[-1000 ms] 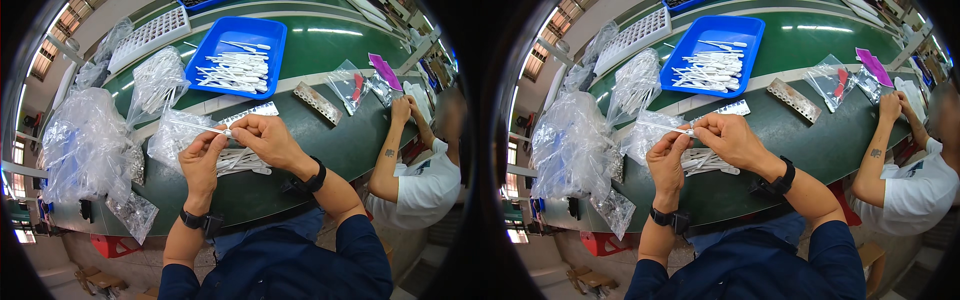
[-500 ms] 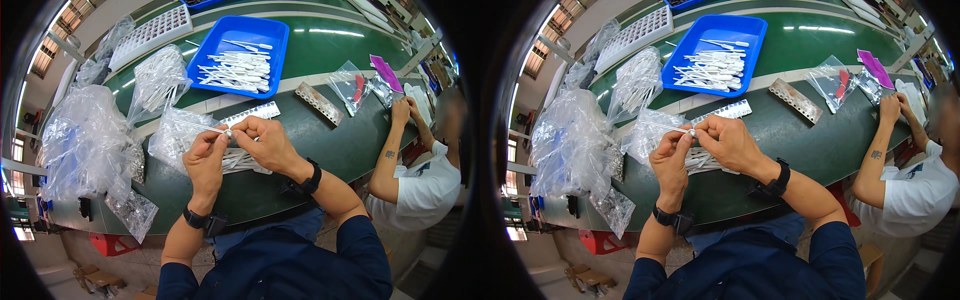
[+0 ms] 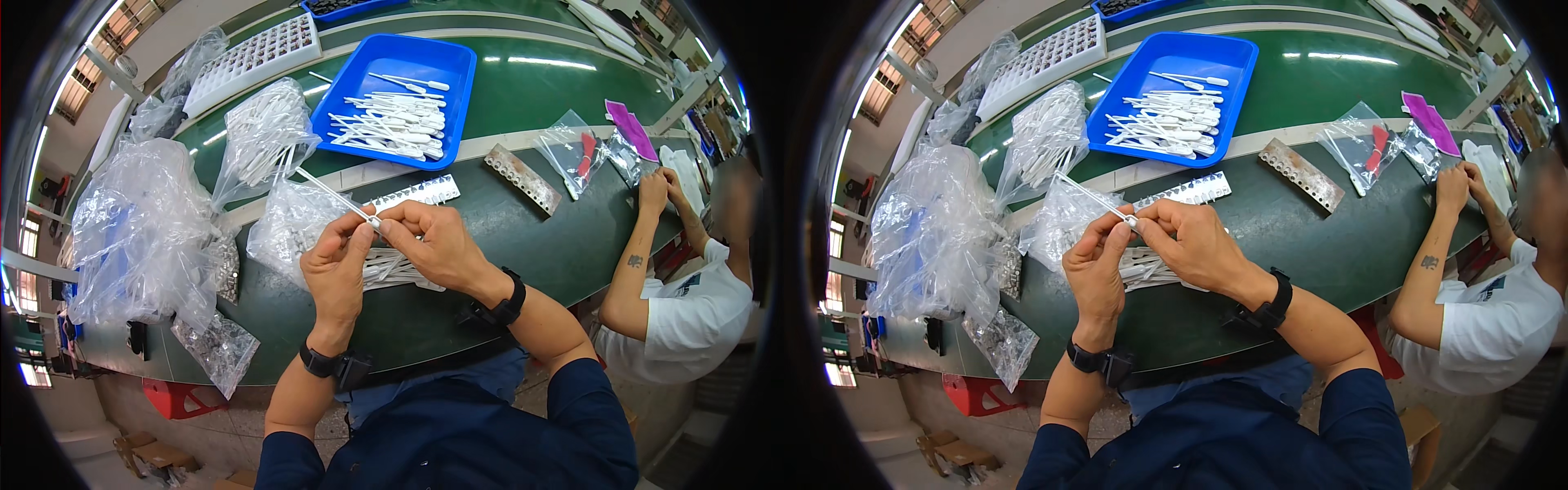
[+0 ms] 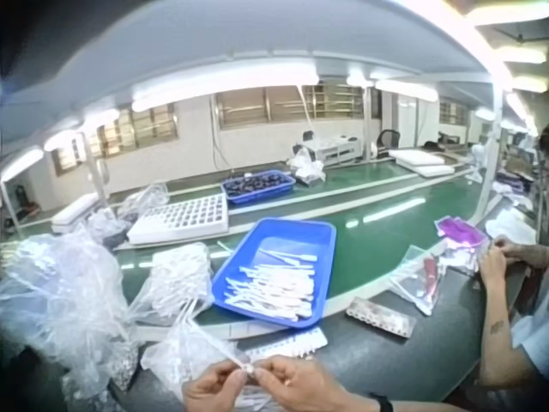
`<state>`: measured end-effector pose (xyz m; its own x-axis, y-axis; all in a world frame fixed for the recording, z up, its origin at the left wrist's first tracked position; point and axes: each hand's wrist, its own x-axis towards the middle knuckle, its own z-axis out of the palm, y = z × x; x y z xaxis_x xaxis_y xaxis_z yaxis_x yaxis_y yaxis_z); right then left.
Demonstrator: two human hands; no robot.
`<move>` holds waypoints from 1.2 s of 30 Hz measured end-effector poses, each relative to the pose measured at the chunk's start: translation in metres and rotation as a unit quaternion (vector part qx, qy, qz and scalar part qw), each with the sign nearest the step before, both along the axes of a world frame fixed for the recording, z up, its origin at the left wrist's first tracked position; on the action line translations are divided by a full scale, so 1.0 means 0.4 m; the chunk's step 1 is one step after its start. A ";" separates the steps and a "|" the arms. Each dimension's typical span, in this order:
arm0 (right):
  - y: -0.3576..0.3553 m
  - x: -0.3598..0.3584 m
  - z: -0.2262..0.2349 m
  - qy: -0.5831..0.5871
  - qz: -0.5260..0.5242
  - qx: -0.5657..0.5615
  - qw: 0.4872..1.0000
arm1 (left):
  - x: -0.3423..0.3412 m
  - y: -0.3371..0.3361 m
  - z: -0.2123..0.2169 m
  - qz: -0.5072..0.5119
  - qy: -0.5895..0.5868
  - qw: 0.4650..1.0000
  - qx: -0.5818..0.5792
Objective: The person is sorting small white plastic components and placing them into clear plastic bags.
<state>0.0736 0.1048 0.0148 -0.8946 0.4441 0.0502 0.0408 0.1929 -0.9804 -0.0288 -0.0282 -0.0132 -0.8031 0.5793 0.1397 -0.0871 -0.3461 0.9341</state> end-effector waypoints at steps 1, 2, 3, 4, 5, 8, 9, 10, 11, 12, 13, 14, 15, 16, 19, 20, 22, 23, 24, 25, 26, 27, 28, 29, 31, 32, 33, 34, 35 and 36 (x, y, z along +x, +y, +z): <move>-0.001 0.000 0.002 0.000 0.001 0.000 1.000 | 0.000 -0.001 0.000 -0.002 0.005 1.000 0.004; -0.002 0.001 0.003 0.001 0.000 0.014 1.000 | 0.000 -0.001 0.000 -0.005 0.010 1.000 0.008; -0.002 0.001 0.004 0.002 0.000 0.027 1.000 | 0.000 -0.001 -0.001 -0.004 0.010 1.000 0.008; -0.002 0.001 0.004 0.003 -0.001 0.041 0.999 | 0.000 -0.001 -0.001 -0.006 0.011 1.000 0.008; -0.003 0.001 0.004 0.002 0.000 0.040 0.999 | 0.000 -0.001 -0.002 -0.008 0.011 1.000 0.009; -0.006 0.000 0.004 0.000 -0.009 0.022 1.000 | 0.000 -0.001 -0.003 -0.011 0.007 1.000 0.010; -0.005 0.000 0.003 0.000 -0.009 0.022 1.000 | 0.000 -0.001 -0.004 -0.013 0.003 1.000 0.011; -0.005 -0.001 0.002 0.002 -0.010 0.006 1.000 | 0.000 -0.001 -0.004 -0.014 -0.001 1.000 0.012; -0.004 -0.001 0.000 0.004 -0.012 -0.011 1.000 | -0.002 -0.001 -0.003 -0.015 -0.001 1.000 0.012; -0.004 -0.001 0.000 0.007 -0.013 -0.027 1.000 | -0.004 -0.002 -0.001 -0.017 -0.014 1.000 0.011; -0.006 -0.002 -0.001 0.007 -0.013 -0.028 1.000 | -0.007 -0.003 0.001 -0.018 -0.028 0.999 0.011; -0.010 -0.004 -0.002 0.037 -0.028 -0.007 0.999 | -0.009 -0.004 0.002 -0.019 -0.041 0.999 0.010; -0.015 -0.005 -0.002 0.066 -0.043 0.013 0.997 | -0.009 -0.004 0.002 -0.020 -0.041 0.999 0.010; -0.017 -0.006 -0.003 0.096 -0.058 0.033 0.993 | -0.009 -0.004 0.001 -0.016 -0.032 0.999 0.004; -0.004 -0.007 -0.017 0.153 -0.068 0.189 0.968 | -0.009 -0.003 0.001 -0.008 -0.013 1.000 -0.007; 0.000 -0.007 -0.019 0.179 -0.072 0.266 0.945 | -0.008 -0.003 0.001 -0.006 0.000 1.000 -0.014; 0.005 -0.006 -0.018 0.186 -0.070 0.279 0.940 | -0.007 -0.002 0.003 -0.002 0.025 0.999 -0.027; 0.005 -0.006 -0.014 0.192 -0.068 0.291 0.935 | -0.007 -0.003 0.001 -0.003 0.025 0.999 -0.027; 0.006 -0.006 -0.013 0.197 -0.065 0.304 0.930 | -0.008 -0.004 -0.002 -0.003 0.040 0.999 -0.028; 0.008 -0.007 -0.015 0.197 -0.065 0.304 0.930 | -0.008 -0.005 -0.005 -0.003 0.054 0.998 -0.028; 0.011 -0.009 -0.018 0.204 -0.064 0.314 0.925 | -0.009 -0.005 -0.006 -0.003 0.068 0.997 -0.028; 0.013 -0.011 -0.021 0.211 -0.063 0.325 0.920 | -0.008 -0.005 -0.006 -0.003 0.068 0.997 -0.028; 0.014 -0.011 -0.024 0.218 -0.063 0.335 0.915 | -0.007 -0.005 -0.005 0.004 0.077 0.996 -0.034; 0.015 -0.010 -0.025 0.217 -0.063 0.335 0.915 | -0.005 -0.005 -0.004 0.010 0.086 0.995 -0.040; 0.017 -0.009 -0.026 0.208 -0.056 0.347 0.913 | -0.002 -0.005 -0.001 0.016 0.095 0.994 -0.046; 0.018 -0.007 -0.027 0.203 -0.052 0.353 0.912 | -0.001 -0.005 0.002 0.020 0.102 0.993 -0.051; 0.018 -0.006 -0.024 0.203 -0.053 0.352 0.912 | 0.001 -0.005 0.005 0.024 0.110 0.992 -0.056; 0.018 -0.005 -0.018 0.202 -0.050 0.359 0.910 | 0.002 -0.005 0.007 0.028 0.118 0.991 -0.060; 0.017 -0.004 -0.013 0.200 -0.048 0.366 0.907 | 0.003 -0.005 0.009 0.027 0.117 0.991 -0.060; 0.016 -0.004 -0.012 0.199 -0.046 0.373 0.905 | 0.005 -0.005 0.009 0.030 0.122 0.990 -0.061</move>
